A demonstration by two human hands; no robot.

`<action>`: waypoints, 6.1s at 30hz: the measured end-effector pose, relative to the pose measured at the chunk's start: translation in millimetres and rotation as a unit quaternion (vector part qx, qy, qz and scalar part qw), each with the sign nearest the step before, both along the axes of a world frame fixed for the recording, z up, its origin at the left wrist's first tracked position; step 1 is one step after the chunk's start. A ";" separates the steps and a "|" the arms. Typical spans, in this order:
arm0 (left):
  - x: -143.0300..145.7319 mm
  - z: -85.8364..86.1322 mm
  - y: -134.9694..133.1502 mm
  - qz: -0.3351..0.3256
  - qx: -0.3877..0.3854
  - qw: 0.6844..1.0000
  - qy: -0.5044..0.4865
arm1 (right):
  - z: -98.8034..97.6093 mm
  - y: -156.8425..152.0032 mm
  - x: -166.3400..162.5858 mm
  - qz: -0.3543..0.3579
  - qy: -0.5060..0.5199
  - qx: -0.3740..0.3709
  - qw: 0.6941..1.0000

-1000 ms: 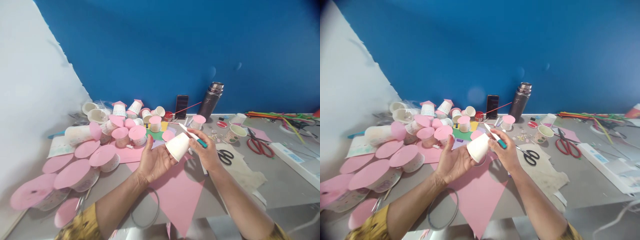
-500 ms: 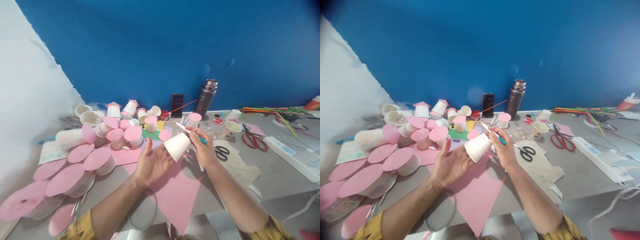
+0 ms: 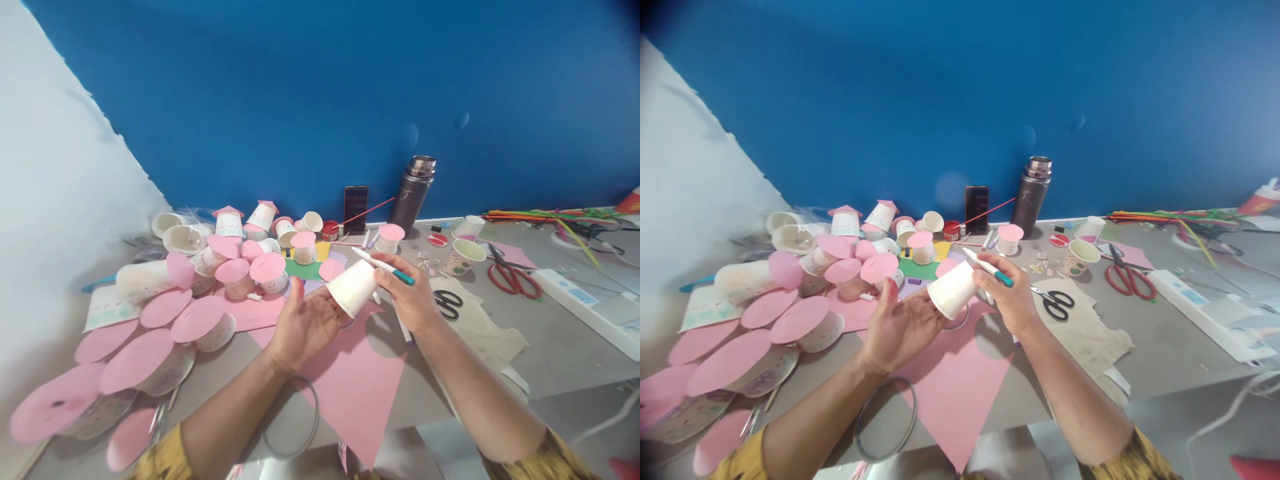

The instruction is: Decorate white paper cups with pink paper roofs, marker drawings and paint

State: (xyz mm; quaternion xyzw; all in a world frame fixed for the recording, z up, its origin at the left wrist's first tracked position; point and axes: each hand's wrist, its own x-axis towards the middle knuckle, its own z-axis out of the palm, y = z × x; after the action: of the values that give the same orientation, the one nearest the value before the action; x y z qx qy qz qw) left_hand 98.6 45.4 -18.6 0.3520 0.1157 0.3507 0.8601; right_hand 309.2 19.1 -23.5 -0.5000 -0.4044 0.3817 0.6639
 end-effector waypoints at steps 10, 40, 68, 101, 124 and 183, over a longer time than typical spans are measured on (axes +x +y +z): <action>3.4 -9.6 -2.4 0.020 0.186 0.982 0.033 | 1.1 -2.6 3.3 -0.102 -0.073 0.076 0.989; 11.3 1.5 0.3 0.051 0.064 0.996 -0.034 | 14.1 -26.5 -21.2 -0.083 -0.354 0.252 0.897; 11.2 2.0 1.7 0.060 -0.001 0.997 -0.057 | 13.6 -23.6 -22.9 -0.052 -0.395 0.292 0.869; 3.1 11.0 14.1 0.125 -0.208 0.966 -0.090 | 9.5 -24.0 -21.8 -0.077 -0.383 0.250 0.886; 0.6 1.9 10.1 -0.047 -0.177 0.982 -0.053 | 7.5 -12.4 -3.6 -0.011 -0.237 0.104 0.966; 9.8 13.5 5.7 0.113 -0.119 0.985 -0.047 | 17.8 -28.2 -27.8 -0.082 -0.434 0.300 0.845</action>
State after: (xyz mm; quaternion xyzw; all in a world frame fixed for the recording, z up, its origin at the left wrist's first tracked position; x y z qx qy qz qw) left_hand 108.5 51.1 -5.2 0.2148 0.1551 0.4453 0.8553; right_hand 281.5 -9.0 -5.7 -0.4227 -0.7036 -0.0702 0.5669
